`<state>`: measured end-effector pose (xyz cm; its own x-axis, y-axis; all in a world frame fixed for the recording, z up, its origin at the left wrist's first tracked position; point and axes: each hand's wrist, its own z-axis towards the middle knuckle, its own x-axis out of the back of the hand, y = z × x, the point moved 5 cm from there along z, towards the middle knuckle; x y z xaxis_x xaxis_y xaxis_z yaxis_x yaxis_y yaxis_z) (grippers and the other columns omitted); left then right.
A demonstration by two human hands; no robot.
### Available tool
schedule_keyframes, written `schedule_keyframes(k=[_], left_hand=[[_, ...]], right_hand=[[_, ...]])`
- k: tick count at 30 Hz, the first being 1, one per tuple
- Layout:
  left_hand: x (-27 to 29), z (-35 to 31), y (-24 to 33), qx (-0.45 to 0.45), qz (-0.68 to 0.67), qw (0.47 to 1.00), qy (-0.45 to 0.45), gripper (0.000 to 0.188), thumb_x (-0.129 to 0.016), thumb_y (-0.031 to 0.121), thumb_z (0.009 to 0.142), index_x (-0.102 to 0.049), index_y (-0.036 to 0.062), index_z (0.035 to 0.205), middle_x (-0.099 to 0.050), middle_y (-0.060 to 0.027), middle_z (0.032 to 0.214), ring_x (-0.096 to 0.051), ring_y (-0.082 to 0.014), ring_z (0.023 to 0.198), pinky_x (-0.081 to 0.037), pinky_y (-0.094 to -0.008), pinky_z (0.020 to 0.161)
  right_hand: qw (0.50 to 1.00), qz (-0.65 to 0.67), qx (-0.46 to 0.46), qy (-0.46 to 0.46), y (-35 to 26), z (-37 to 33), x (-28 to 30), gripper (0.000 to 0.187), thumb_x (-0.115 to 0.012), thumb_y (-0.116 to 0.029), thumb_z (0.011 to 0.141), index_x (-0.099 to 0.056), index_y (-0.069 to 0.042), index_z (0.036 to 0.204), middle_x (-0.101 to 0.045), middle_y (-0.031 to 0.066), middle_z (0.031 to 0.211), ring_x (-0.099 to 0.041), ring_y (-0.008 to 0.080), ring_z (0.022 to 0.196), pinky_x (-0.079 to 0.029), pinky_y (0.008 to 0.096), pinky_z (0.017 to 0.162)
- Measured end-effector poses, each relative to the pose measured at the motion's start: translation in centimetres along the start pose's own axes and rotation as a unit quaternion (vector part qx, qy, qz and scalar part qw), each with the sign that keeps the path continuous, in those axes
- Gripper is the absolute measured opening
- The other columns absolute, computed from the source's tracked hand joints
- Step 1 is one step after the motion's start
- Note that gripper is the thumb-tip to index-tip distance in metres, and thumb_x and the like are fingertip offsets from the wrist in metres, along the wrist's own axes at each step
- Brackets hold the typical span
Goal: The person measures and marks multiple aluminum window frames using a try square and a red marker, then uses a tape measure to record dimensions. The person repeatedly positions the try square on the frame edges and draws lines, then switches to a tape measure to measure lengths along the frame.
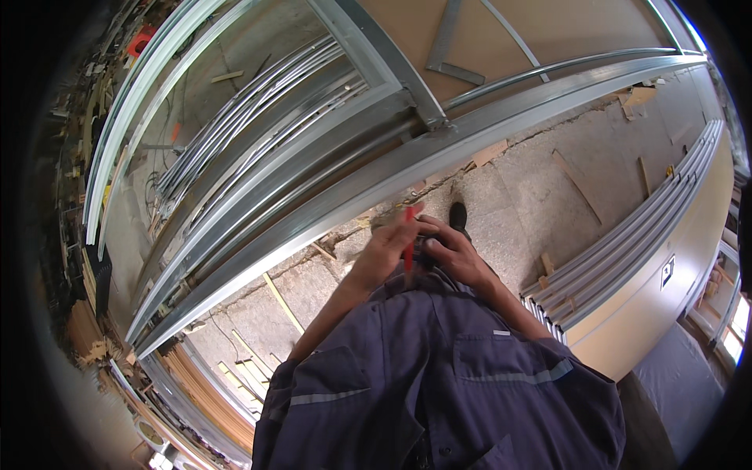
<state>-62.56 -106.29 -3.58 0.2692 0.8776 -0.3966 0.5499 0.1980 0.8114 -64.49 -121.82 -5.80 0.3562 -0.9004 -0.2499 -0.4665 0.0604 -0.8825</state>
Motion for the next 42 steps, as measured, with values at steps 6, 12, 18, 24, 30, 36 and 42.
schedule_keyframes(k=[6, 12, 18, 24, 30, 36, 42], left_hand=[[-3.2, 1.8, -2.4, 0.017, -0.081, 0.991, 0.102, 0.043, -0.043, 0.03, 0.108, -0.067, -0.0051, 0.115, -0.06, -0.0162, 0.134, -0.057, -0.0224, 0.124, -0.046, -0.0356, 0.106], [-8.6, 6.3, -4.4, 0.02, 0.016, 0.983, 0.179, 0.039, -0.052, 0.032, 0.105, -0.07, -0.0019, 0.106, -0.066, -0.0064, 0.112, -0.061, -0.0134, 0.1, -0.046, -0.0277, 0.091], [-12.0, 11.1, -5.8, -0.021, 0.166, 0.973, 0.161, 0.037, -0.054, 0.031, 0.104, -0.069, -0.0029, 0.11, -0.067, -0.0107, 0.096, -0.061, -0.0147, 0.093, -0.048, -0.0277, 0.084], [-12.9, 14.5, -6.6, 0.025, 0.245, 0.964, 0.1, 0.034, -0.059, 0.023, 0.101, -0.064, 0.0036, 0.129, -0.068, -0.0083, 0.102, -0.061, -0.0138, 0.089, -0.051, -0.0277, 0.08], [-9.5, 21.8, -15.9, 0.19, 0.011, 0.982, 0.0, 0.028, -0.061, 0.016, 0.099, -0.064, 0.0027, 0.124, -0.069, -0.0025, 0.104, -0.062, -0.0084, 0.089, -0.05, -0.0243, 0.077], [-4.2, 30.1, -25.9, 0.285, 0.059, 0.957, 0.008, 0.024, -0.067, 0.02, 0.095, -0.069, 0.0023, 0.111, -0.07, -0.0036, 0.092, -0.064, -0.01, 0.077, -0.05, -0.0244, 0.07], [4.0, 36.8, -33.5, 0.275, 0.33, 0.903, -0.002, 0.029, -0.071, 0.024, 0.091, -0.072, -0.0015, 0.105, -0.071, -0.0061, 0.09, -0.063, -0.0096, 0.077, -0.05, -0.025, 0.068]], right_hand=[[0.995, 0.042, -0.048, -0.078, -0.7, -1.0, 4.1, 0.062, -0.058, -0.025, 0.096, -0.037, -0.003, 0.15, -0.052, 0.0161, 0.14, -0.05, 0.0215, 0.127, -0.042, 0.0348, 0.105], [0.996, -0.074, 0.041, -0.013, -0.4, -2.1, 9.5, 0.074, -0.072, -0.025, 0.084, -0.038, 0.002, 0.145, -0.056, 0.0197, 0.129, -0.053, 0.0244, 0.122, -0.044, 0.0372, 0.101], [0.99, -0.126, 0.035, 0.047, 0.8, -2.4, 13.6, 0.059, -0.069, -0.021, 0.085, -0.047, 0.002, 0.135, -0.062, 0.0146, 0.107, -0.062, 0.0242, 0.1, -0.051, 0.0377, 0.085], [0.971, 0.177, -0.136, 0.087, 2.4, -3.2, 16.5, 0.043, -0.052, -0.019, 0.099, -0.05, -0.002, 0.138, -0.062, 0.0042, 0.09, -0.06, 0.0104, 0.075, -0.049, 0.0256, 0.063], [0.895, 0.318, -0.109, 0.294, 10.6, -5.6, 20.4, 0.052, -0.048, -0.024, 0.103, -0.036, 0.0, 0.148, -0.064, 0.0142, 0.118, -0.07, 0.0211, 0.076, -0.058, 0.0319, 0.065], [0.769, 0.417, -0.133, 0.466, 22.4, -13.2, 23.4, 0.045, -0.045, -0.024, 0.104, -0.039, 0.003, 0.139, -0.068, 0.0175, 0.093, -0.064, 0.0229, 0.056, -0.054, 0.0336, 0.05], [0.723, 0.4, -0.263, 0.498, 32.0, -17.7, 20.6, 0.037, -0.047, -0.019, 0.1, -0.048, 0.003, 0.129, -0.062, 0.0111, 0.074, -0.056, 0.0175, 0.046, -0.046, 0.0297, 0.041]])
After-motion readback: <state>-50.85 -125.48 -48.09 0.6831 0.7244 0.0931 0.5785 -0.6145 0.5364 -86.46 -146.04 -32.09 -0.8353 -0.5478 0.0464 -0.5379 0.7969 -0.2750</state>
